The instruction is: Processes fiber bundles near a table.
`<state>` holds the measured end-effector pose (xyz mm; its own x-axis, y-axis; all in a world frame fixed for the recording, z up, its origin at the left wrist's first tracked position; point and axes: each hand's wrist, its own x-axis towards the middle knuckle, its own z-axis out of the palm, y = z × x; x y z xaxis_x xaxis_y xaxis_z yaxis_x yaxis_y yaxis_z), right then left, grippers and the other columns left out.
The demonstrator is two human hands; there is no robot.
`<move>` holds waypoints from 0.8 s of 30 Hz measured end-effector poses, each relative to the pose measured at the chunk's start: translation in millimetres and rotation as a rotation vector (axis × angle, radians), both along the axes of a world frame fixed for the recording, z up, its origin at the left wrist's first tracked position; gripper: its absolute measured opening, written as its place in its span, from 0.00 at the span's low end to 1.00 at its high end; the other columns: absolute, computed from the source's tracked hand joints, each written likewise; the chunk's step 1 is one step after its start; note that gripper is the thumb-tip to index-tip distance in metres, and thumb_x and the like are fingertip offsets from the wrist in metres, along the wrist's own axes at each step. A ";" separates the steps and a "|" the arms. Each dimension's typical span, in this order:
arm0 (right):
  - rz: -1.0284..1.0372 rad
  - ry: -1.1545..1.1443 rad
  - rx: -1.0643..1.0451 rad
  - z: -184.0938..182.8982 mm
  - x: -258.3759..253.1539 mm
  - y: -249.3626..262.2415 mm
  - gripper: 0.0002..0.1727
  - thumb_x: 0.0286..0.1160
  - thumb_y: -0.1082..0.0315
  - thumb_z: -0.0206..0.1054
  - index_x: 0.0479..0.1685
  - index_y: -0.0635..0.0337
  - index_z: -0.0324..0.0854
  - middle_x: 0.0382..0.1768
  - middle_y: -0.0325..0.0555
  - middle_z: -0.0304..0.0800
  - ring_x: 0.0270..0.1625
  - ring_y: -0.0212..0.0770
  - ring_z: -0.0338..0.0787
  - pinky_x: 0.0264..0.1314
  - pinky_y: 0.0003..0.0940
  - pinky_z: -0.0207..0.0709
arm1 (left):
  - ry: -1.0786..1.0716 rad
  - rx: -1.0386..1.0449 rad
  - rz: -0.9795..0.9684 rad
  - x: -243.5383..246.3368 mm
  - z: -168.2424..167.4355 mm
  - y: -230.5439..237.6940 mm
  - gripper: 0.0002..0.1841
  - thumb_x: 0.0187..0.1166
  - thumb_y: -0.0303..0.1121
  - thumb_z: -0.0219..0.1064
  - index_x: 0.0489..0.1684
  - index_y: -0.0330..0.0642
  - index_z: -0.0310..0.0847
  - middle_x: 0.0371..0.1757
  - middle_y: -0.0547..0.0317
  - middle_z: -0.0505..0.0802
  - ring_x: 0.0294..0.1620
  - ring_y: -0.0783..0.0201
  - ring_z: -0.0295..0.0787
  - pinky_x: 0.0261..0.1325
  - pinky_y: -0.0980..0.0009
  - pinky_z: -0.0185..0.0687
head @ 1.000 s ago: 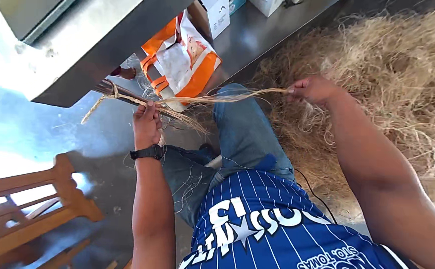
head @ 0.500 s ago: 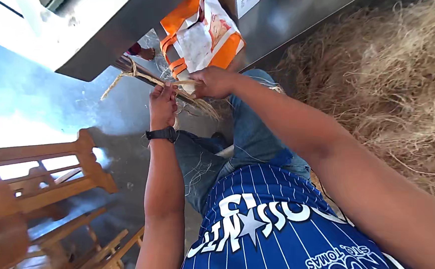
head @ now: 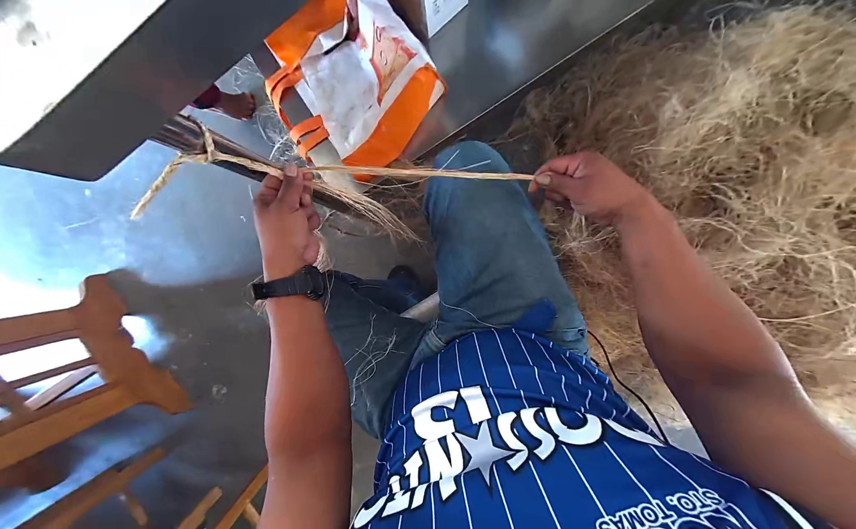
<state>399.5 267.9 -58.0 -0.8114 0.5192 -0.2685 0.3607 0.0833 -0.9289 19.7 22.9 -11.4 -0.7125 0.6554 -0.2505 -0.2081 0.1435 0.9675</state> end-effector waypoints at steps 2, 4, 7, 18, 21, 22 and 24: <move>-0.019 -0.083 0.061 -2.0 -1.3 2.6 0.15 0.91 0.62 0.57 0.51 0.58 0.88 0.22 0.32 0.77 0.21 0.25 0.70 0.26 0.25 0.67 | 0.006 -0.009 0.013 -1.1 0.4 1.4 0.11 0.92 0.40 0.57 0.49 0.47 0.83 0.24 0.71 0.81 0.15 0.77 0.67 0.16 0.82 0.62; -0.026 -0.234 0.203 3.6 -5.6 6.4 0.17 0.92 0.58 0.56 0.62 0.56 0.87 0.39 0.44 0.91 0.37 0.37 0.86 0.45 0.41 0.82 | 0.003 -0.006 0.019 -1.4 1.0 2.6 0.10 0.92 0.39 0.57 0.48 0.47 0.83 0.24 0.71 0.81 0.15 0.77 0.67 0.16 0.82 0.62; -0.065 -0.277 0.441 19.5 -28.3 2.6 0.26 0.93 0.55 0.51 0.81 0.57 0.76 0.72 0.59 0.84 0.73 0.56 0.85 0.79 0.61 0.72 | 0.011 -0.006 0.033 0.7 2.3 2.5 0.09 0.92 0.38 0.58 0.47 0.46 0.81 0.25 0.70 0.82 0.15 0.76 0.68 0.15 0.82 0.63; 0.592 -0.044 0.607 102.2 -279.0 -69.5 0.25 0.90 0.54 0.57 0.75 0.60 0.80 0.63 0.55 0.90 0.68 0.54 0.88 0.76 0.60 0.75 | 0.079 -0.139 -0.004 -5.5 7.6 -1.4 0.12 0.91 0.40 0.60 0.49 0.42 0.84 0.28 0.67 0.84 0.16 0.76 0.66 0.17 0.81 0.62; 0.705 -0.104 0.345 90.8 -308.1 -73.0 0.16 0.88 0.58 0.63 0.58 0.61 0.87 0.43 0.49 0.93 0.43 0.43 0.93 0.54 0.47 0.88 | 0.089 -0.150 -0.013 -5.5 8.7 -2.2 0.11 0.90 0.40 0.62 0.42 0.44 0.81 0.25 0.67 0.80 0.15 0.75 0.65 0.17 0.80 0.61; 0.699 -0.123 0.256 88.2 -309.2 -72.1 0.15 0.88 0.58 0.63 0.54 0.61 0.87 0.38 0.47 0.91 0.36 0.40 0.91 0.46 0.42 0.88 | 0.089 -0.150 -0.014 -5.3 8.9 -3.1 0.11 0.90 0.41 0.62 0.42 0.44 0.82 0.25 0.68 0.80 0.15 0.75 0.64 0.17 0.80 0.61; 0.659 -0.149 0.202 88.5 -304.6 -67.0 0.14 0.89 0.61 0.62 0.54 0.61 0.88 0.35 0.46 0.89 0.31 0.38 0.86 0.38 0.40 0.84 | 0.081 -0.163 -0.025 -5.1 10.1 -4.0 0.12 0.90 0.41 0.60 0.47 0.43 0.85 0.26 0.67 0.81 0.16 0.75 0.65 0.17 0.80 0.60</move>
